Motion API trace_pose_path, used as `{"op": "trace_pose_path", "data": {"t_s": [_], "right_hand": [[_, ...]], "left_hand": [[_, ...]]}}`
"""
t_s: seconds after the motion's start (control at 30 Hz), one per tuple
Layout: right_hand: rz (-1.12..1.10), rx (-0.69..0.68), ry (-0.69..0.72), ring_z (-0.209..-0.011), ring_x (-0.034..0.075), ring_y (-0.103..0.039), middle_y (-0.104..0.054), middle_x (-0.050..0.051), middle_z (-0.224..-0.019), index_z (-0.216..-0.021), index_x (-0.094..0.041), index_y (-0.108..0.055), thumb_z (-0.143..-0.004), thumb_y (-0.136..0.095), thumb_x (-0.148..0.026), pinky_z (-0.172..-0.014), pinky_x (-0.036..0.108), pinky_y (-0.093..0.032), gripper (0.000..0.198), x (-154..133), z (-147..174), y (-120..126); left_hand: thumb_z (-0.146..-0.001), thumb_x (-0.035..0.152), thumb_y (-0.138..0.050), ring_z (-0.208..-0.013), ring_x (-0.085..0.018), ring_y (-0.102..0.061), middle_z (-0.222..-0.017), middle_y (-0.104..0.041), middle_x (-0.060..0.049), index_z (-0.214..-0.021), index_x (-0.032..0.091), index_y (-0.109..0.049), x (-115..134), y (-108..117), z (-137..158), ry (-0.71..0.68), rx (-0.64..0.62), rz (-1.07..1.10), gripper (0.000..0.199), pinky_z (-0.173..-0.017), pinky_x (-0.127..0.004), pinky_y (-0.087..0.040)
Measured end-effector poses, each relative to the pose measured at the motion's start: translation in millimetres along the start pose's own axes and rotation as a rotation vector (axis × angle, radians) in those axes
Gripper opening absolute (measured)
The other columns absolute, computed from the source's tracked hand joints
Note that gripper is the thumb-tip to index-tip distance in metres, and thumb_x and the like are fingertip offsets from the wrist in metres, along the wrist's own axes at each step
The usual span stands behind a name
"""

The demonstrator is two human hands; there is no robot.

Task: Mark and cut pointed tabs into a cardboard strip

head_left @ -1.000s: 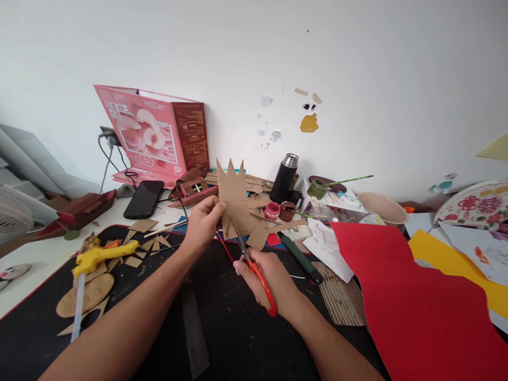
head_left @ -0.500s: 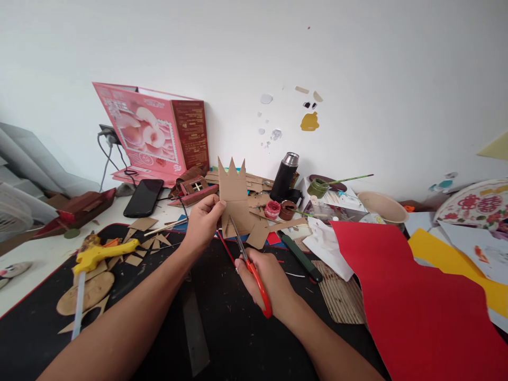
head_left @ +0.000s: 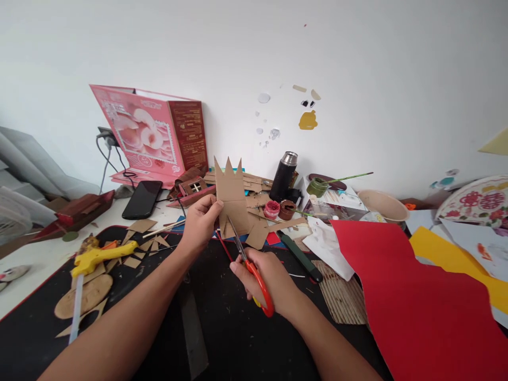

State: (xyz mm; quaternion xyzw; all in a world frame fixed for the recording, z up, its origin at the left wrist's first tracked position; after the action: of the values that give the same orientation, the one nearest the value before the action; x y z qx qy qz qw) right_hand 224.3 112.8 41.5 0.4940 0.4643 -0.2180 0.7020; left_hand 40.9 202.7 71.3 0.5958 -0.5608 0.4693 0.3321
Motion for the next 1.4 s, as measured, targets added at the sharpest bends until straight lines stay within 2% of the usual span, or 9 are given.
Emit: {"op": "trace_pose_path", "data": {"t_s": [0.17, 0.37, 0.47, 0.73, 1.03, 1.27, 1.4], "right_hand": [[-0.051, -0.049, -0.003, -0.067, 0.02, -0.076, -0.075, 0.001, -0.074, -0.101, -0.022, -0.067, -0.102, -0.078, -0.049, -0.065, 0.026, -0.051, 0.029, -5.7, 2.4, 5.7], [-0.092, -0.116, 0.018, -0.068, 0.018, -0.067, -0.076, 0.0, -0.081, -0.107, -0.022, -0.067, -0.086, -0.093, -0.063, -0.066, 0.027, -0.048, 0.053, -11.8, 7.2, 11.9], [-0.175, -0.164, -0.018, -0.073, 0.021, -0.071, -0.079, 0.003, -0.087, -0.114, -0.022, -0.066, -0.081, -0.095, -0.069, -0.067, 0.028, -0.05, 0.064, -10.5, 9.1, 9.9], [-0.178, -0.14, -0.03, -0.07, 0.019, -0.069, -0.079, 0.002, -0.085, -0.114, -0.021, -0.067, -0.079, -0.097, -0.068, -0.064, 0.027, -0.049, 0.066, -8.5, 7.3, 8.9], [-0.219, -0.163, -0.009, -0.08, 0.023, -0.079, -0.08, 0.002, -0.087, -0.128, -0.022, -0.069, -0.081, -0.098, -0.063, -0.07, 0.028, -0.054, 0.069, -4.9, 7.3, 6.8], [-0.257, -0.216, -0.048, -0.087, 0.026, -0.081, -0.084, 0.006, -0.101, -0.143, -0.022, -0.067, -0.074, -0.102, -0.064, -0.073, 0.029, -0.056, 0.088, -2.3, 8.6, 8.8], [-0.271, -0.203, -0.025, -0.09, 0.026, -0.081, -0.083, 0.008, -0.106, -0.143, -0.023, -0.067, -0.08, -0.098, -0.064, -0.073, 0.029, -0.057, 0.082, -4.2, 9.3, 9.9]], "left_hand": [[-0.082, 0.043, -0.078, -0.044, -0.009, -0.035, -0.052, -0.042, 0.007, -0.062, 0.024, -0.048, 1.6, 1.7, 1.0, 0.006, 0.016, 0.012, 0.041, -0.041, -0.02, -0.03], [-0.082, 0.043, -0.079, -0.044, -0.008, -0.033, -0.052, -0.039, 0.008, -0.062, 0.024, -0.046, 3.9, 0.1, 1.7, 0.003, 0.0, 0.02, 0.043, -0.041, -0.02, -0.029], [-0.082, 0.043, -0.079, -0.044, -0.008, -0.032, -0.053, -0.039, 0.008, -0.062, 0.024, -0.046, 4.6, -0.7, 1.7, 0.002, -0.011, 0.007, 0.043, -0.041, -0.02, -0.029], [-0.081, 0.046, -0.078, -0.045, -0.008, -0.031, -0.053, -0.038, 0.008, -0.063, 0.024, -0.047, 3.7, -0.4, 2.7, 0.022, -0.009, 0.006, 0.042, -0.042, -0.019, -0.027], [-0.081, 0.044, -0.077, -0.044, -0.008, -0.032, -0.052, -0.038, 0.008, -0.063, 0.024, -0.047, 3.2, 0.2, 1.7, 0.022, -0.016, 0.019, 0.041, -0.042, -0.02, -0.028], [-0.08, 0.046, -0.077, -0.044, -0.008, -0.029, -0.051, -0.037, 0.009, -0.063, 0.024, -0.046, 7.3, -2.8, 2.6, 0.023, -0.037, 0.019, 0.041, -0.042, -0.02, -0.026], [-0.081, 0.044, -0.077, -0.047, -0.009, -0.033, -0.052, -0.04, 0.007, -0.062, 0.024, -0.047, 11.2, -8.4, 6.8, -0.008, -0.102, -0.042, 0.041, -0.045, -0.02, -0.028]]}}
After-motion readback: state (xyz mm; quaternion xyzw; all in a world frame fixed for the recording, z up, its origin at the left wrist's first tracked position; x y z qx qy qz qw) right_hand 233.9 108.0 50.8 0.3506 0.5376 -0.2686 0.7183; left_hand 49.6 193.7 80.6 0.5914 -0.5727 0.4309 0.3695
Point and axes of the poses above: each hand's wrist, its own z-axis away from the middle knuckle, its own y-axis out of the back of the hand, x = y × z, the point moved 6 cm from there along -z, towards the middle knuckle
